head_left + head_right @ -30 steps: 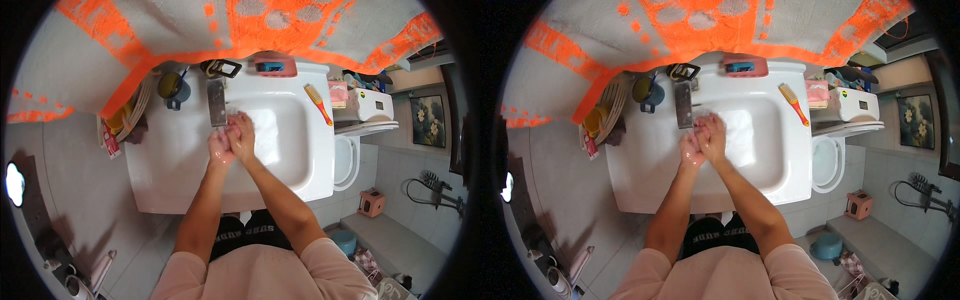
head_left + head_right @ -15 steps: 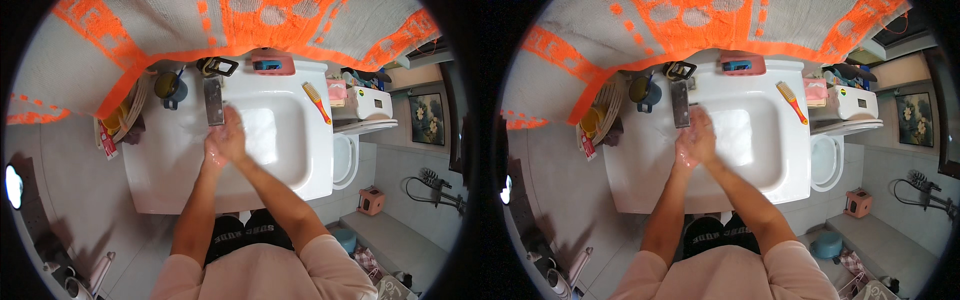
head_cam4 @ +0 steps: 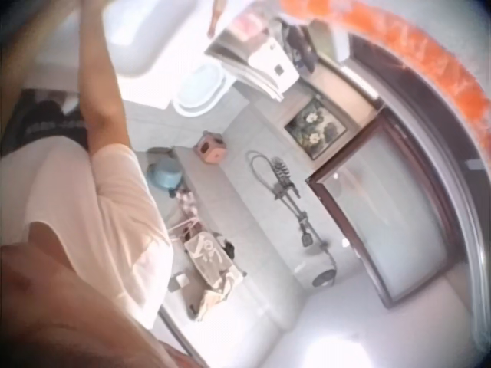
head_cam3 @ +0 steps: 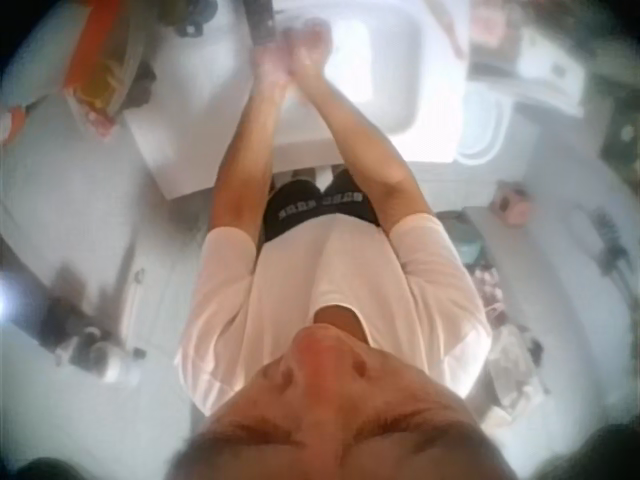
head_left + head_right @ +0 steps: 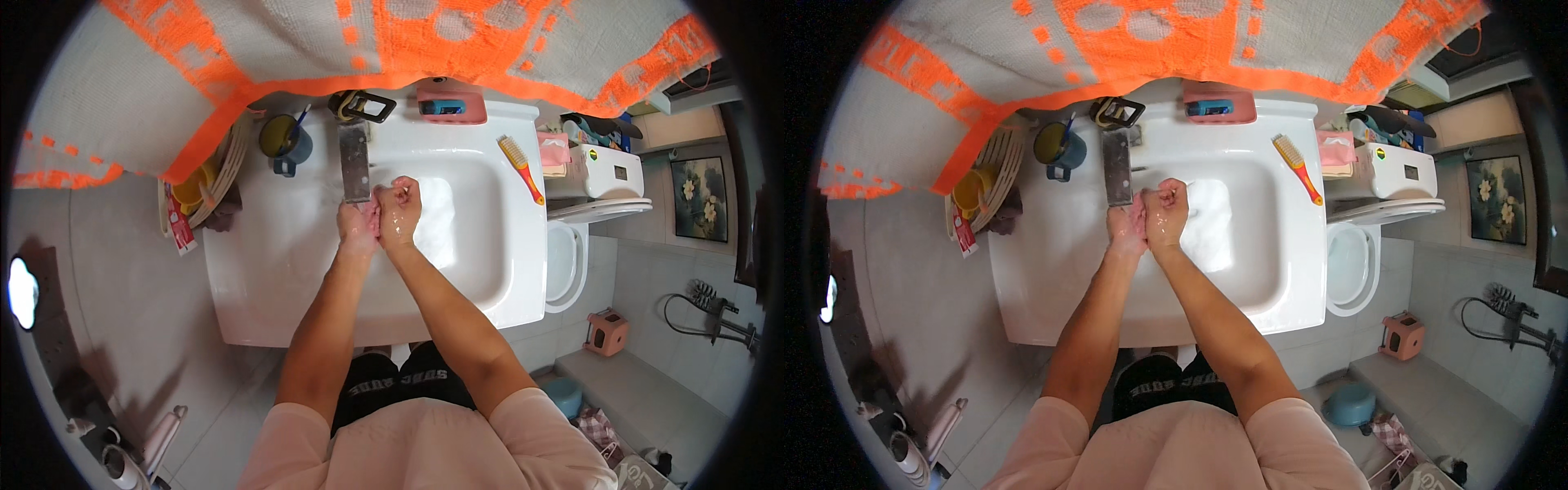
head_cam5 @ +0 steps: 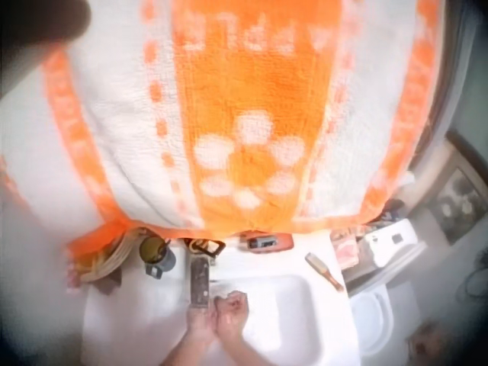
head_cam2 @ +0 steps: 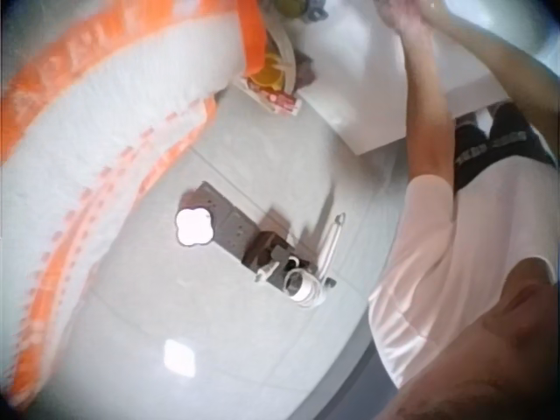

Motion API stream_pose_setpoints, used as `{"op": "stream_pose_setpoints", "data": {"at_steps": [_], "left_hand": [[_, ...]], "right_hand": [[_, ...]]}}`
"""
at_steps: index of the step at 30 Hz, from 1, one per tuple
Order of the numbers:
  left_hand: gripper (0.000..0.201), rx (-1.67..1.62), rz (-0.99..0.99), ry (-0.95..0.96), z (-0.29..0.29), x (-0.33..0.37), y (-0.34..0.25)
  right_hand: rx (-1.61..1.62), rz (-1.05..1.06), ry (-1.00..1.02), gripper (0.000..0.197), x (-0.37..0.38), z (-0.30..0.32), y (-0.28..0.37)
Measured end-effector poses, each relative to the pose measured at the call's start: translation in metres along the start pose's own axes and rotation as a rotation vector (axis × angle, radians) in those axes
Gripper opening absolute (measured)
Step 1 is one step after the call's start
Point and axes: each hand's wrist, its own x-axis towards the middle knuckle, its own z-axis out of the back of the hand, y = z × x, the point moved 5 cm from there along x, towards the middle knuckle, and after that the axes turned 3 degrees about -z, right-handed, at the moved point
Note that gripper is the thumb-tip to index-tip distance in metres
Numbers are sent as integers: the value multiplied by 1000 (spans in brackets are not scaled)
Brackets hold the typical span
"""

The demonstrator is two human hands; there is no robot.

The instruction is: The person scrubs a pink cloth in a sink filled with soapy water, then uses a handheld shower head to rinse the toilet bowl and the floor. They return to the sink to rinse the cloth under the tap and wring it out.

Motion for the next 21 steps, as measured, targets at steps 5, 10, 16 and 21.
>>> {"op": "stream_pose_setpoints", "data": {"at_steps": [5,10,16,21], "left_hand": [[47,-247,217,623,-19,-32,-36],[61,-216,131,177,-32,-71,0],[50,-135,2,393,-10,-46,-18],[39,-228,64,72,-44,-45,-18]], "right_hand": [[-496,384,278,48,-56,0,13],[-596,346,349,42,-17,-7,41],[-571,602,389,40,-46,-12,18],[-735,683,385,36,-25,5,32]]}}
